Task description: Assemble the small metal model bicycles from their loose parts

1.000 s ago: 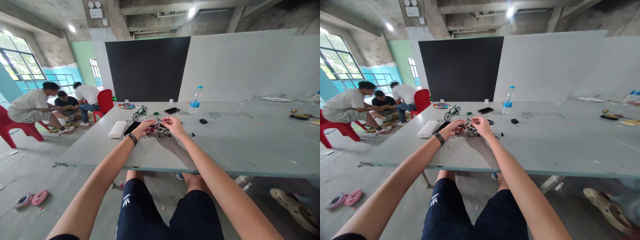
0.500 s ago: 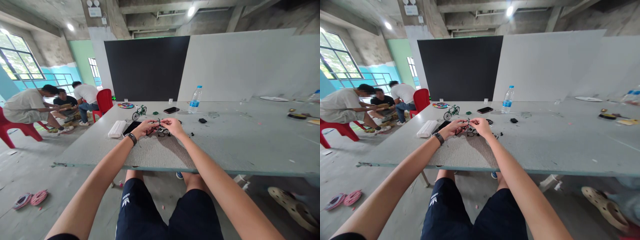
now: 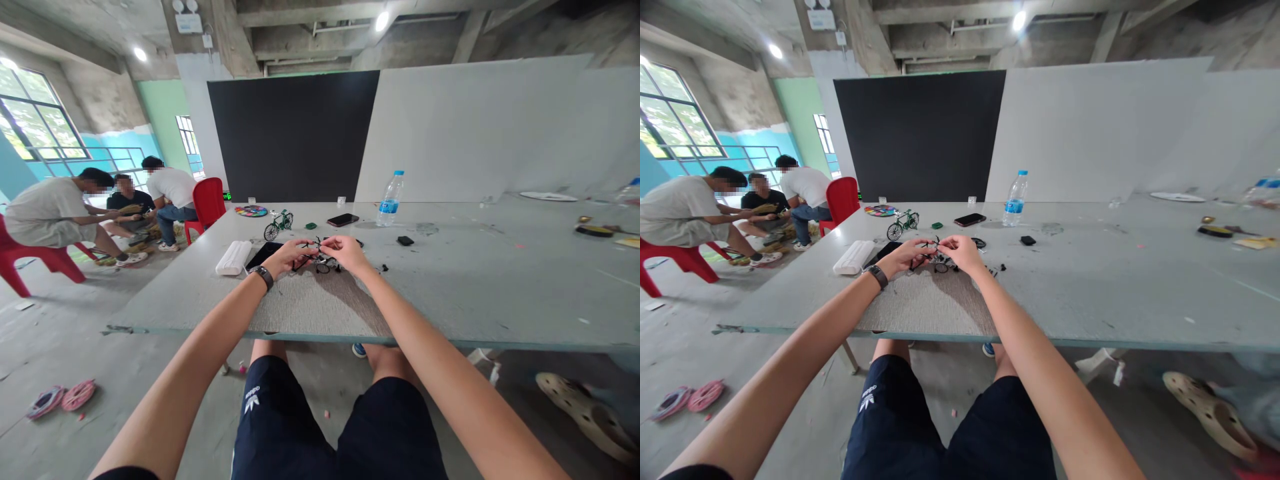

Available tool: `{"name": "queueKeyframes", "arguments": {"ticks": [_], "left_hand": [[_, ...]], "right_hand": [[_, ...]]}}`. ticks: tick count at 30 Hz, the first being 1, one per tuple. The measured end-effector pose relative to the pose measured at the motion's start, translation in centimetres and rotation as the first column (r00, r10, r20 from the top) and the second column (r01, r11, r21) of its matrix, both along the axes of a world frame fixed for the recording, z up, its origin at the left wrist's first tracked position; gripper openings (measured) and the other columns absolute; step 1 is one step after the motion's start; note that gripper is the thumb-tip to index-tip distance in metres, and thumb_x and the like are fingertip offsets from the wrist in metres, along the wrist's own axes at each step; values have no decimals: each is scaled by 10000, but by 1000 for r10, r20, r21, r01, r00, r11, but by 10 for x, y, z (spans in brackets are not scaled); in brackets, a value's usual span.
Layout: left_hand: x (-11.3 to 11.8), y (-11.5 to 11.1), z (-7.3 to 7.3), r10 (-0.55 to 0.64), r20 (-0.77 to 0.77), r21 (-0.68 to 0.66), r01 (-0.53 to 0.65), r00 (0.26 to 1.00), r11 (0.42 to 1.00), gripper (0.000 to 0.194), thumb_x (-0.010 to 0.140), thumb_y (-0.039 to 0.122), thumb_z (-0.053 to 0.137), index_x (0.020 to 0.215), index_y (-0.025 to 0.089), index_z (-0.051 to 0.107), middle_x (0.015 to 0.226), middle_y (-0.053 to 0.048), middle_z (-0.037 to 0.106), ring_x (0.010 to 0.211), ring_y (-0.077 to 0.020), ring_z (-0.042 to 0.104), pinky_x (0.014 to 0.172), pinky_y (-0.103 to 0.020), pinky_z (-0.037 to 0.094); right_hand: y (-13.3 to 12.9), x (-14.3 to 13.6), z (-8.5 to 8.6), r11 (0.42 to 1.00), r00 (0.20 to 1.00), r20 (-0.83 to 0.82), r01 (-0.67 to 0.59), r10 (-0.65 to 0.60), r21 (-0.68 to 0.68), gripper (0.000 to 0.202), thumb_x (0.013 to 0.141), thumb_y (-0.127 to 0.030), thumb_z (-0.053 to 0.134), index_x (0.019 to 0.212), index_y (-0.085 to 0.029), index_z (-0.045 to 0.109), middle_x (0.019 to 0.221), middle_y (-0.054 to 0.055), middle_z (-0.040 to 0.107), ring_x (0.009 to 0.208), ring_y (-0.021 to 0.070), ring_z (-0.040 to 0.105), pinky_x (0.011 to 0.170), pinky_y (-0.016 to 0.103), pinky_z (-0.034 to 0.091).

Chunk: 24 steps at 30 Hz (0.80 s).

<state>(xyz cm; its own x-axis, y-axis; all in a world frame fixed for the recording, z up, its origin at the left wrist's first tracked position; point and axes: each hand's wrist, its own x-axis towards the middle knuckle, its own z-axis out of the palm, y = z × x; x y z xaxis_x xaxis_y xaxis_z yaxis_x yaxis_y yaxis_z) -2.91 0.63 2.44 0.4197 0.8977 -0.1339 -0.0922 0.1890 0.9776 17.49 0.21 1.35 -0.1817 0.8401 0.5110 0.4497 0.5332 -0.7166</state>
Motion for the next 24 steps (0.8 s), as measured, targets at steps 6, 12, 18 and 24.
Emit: {"name": "queueKeyframes", "arguments": {"ticks": [6,12,18,24], "left_hand": [[0,0,0,-4,0,-11,4,1000,1000,489,808,158,776,1250,158,567,701,-21,683,488,-93,621,374,-118,362],[2,-1,0,3,8,-8,-3,1000,1000,472,797,153,784,1222,157,579,717,-29,695,480,-89,607,405,-139,425],[1,4,-4,-9,-24,4,9,1000,1000,519,790,197,802,1255,169,571,708,-34,695,486,-98,615,384,-131,394],[0,12,-10,-56,-6,10,56,998,998,598,785,200,808,1310,161,525,726,-48,704,485,-98,627,421,-139,442]], "right_hand": [[1,0,-1,1000,1000,7,2,-2,2,228,787,-386,741,884,-180,738,880,87,769,823,222,711,775,349,538],[-1,0,2,1000,1000,22,10,-10,9,241,795,-410,729,881,-185,740,878,85,769,830,228,706,778,355,531],[1,1,1,999,999,51,0,-2,34,248,806,-423,708,888,-191,740,867,75,764,806,223,690,751,350,518],[1,1,0,999,998,60,1,-2,32,207,806,-385,703,875,-191,733,874,69,763,815,222,691,762,350,510]]}}
